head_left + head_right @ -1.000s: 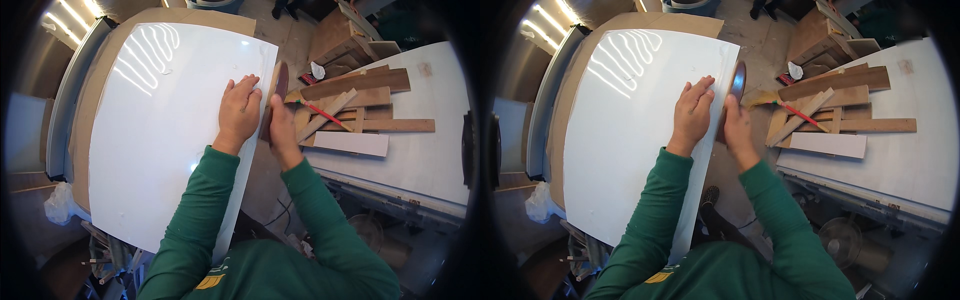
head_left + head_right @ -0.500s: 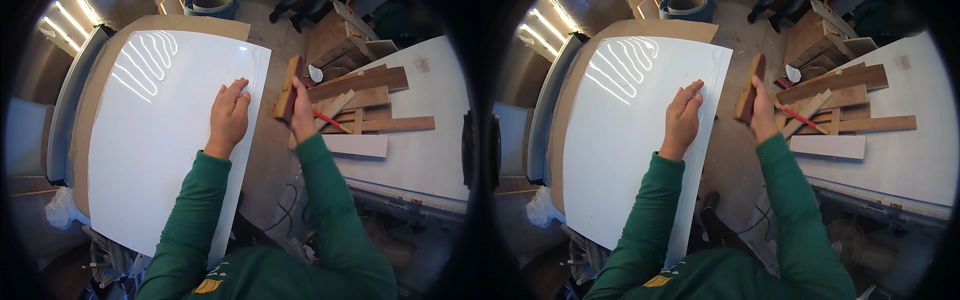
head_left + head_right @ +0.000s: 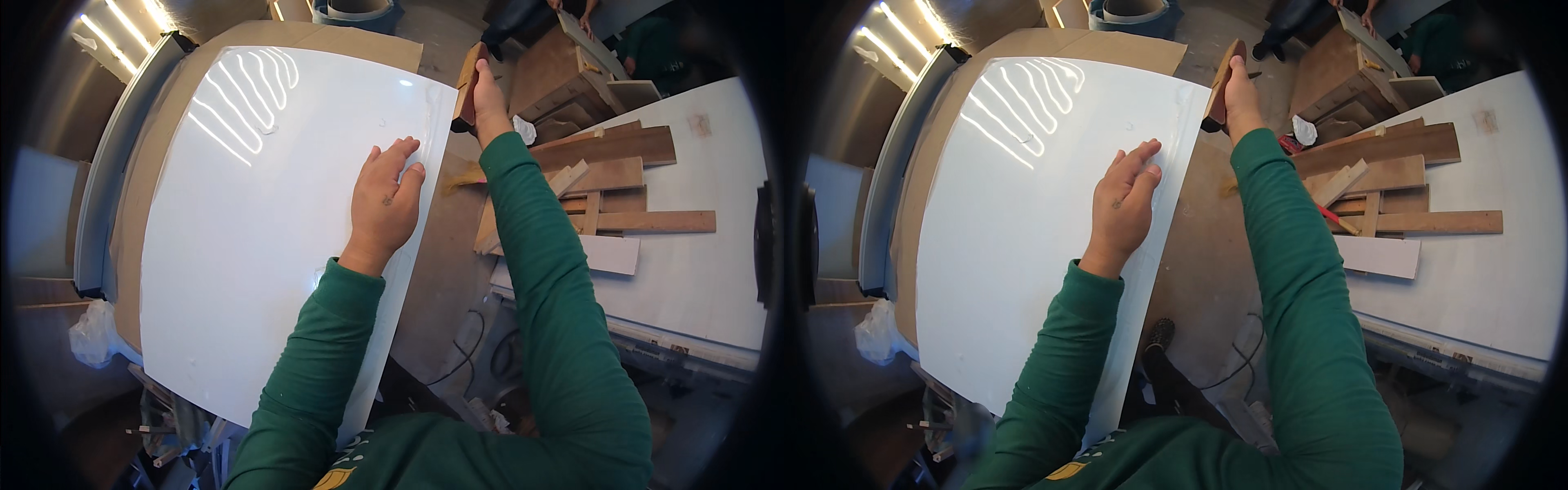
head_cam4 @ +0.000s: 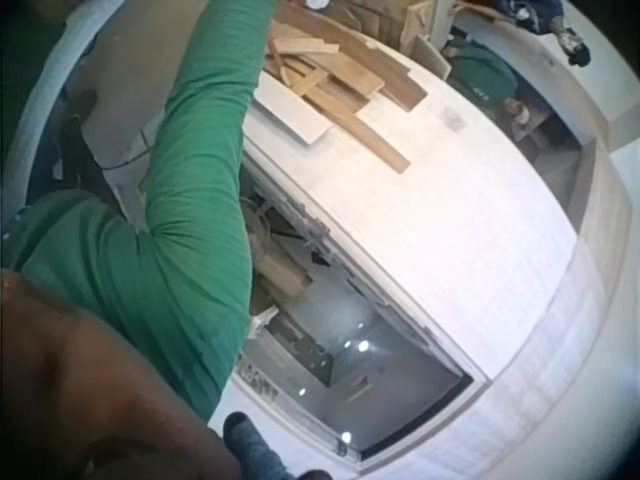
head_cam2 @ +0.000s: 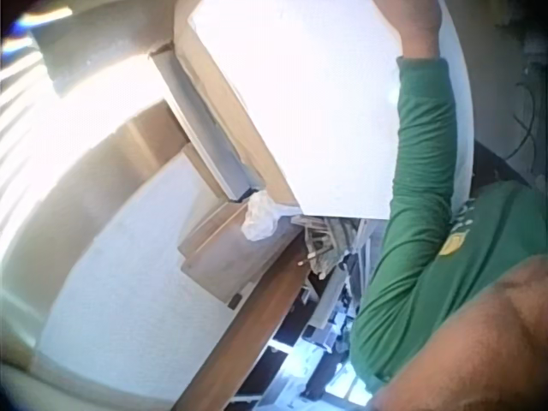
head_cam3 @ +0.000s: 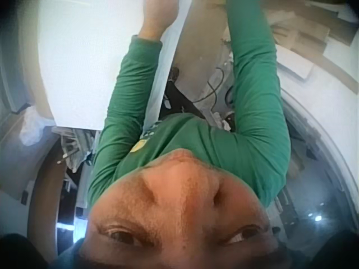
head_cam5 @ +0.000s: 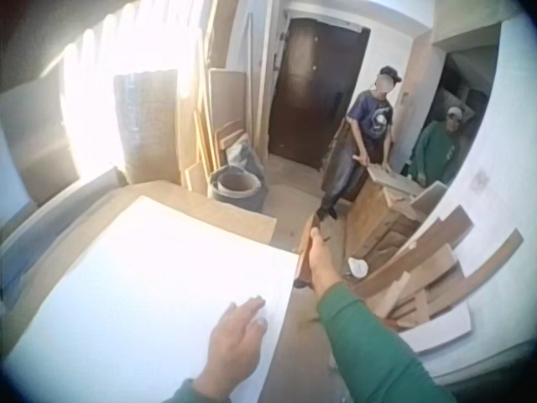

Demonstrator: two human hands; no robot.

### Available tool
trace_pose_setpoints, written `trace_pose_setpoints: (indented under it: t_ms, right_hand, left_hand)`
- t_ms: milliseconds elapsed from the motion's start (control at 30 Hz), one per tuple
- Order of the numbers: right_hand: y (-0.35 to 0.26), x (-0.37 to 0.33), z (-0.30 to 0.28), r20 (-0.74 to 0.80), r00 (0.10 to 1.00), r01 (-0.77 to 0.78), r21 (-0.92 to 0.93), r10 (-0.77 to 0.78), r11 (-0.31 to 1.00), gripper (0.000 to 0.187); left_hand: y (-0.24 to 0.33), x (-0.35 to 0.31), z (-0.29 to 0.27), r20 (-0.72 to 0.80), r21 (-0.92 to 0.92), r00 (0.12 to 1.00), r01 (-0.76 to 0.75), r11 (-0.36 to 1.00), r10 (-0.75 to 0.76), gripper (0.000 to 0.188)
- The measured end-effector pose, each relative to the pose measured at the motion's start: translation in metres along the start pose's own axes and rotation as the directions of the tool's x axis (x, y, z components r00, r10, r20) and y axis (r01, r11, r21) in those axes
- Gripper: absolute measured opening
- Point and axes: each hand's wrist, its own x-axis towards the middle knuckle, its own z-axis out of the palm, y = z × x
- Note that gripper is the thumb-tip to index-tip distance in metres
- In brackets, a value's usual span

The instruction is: The person uses a wooden block with sandpaper to smooth the edge of a white paneled surface, repeatedly sliding the block along the edge and occasionally adjusting a screw on the block by hand.

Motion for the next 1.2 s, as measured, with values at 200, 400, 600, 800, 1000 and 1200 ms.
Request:
trace_pose_setpoints:
  t_ms: [200, 400, 600, 800, 1000, 1200]
  right_hand:
    - [0.006, -0.001, 0.003, 0.022, 1.000, 0.016, -0.104, -0.014, 0.994, 0.085]
    - [-0.001, -0.018, 0.008, 0.013, 1.000, 0.011, -0.114, -0.010, 0.993, 0.085]
    - [0.003, -0.021, 0.004, 0.024, 0.999, 0.039, -0.103, -0.037, 0.994, 0.085]
    - [0.005, -0.022, -0.010, 0.003, 1.000, 0.022, -0.141, -0.021, 0.990, 0.078]
    - [0.011, -0.067, 0.000, -0.002, 0.998, 0.064, -0.149, -0.065, 0.987, 0.080]
    - [0.027, -0.100, -0.002, 0.046, 0.993, 0.111, -0.110, -0.107, 0.988, 0.076]
  left_hand:
    - [-0.001, 0.001, 0.002, -0.025, 0.034, 0.999, -0.019, 0.999, 0.020, 0.038]
    - [0.000, 0.000, 0.000, -0.037, 0.042, 0.999, -0.020, 0.999, 0.022, 0.038]
    - [-0.002, 0.000, 0.003, -0.035, 0.045, 0.999, -0.025, 0.999, 0.027, 0.038]
    - [-0.002, 0.002, 0.009, -0.043, 0.058, 0.997, -0.054, 0.997, 0.057, 0.036]
    - [-0.007, 0.001, 0.004, -0.064, 0.081, 0.996, -0.060, 0.995, 0.065, 0.035]
    - [-0.008, 0.000, 0.000, -0.054, 0.085, 0.998, -0.035, 0.996, 0.040, 0.037]
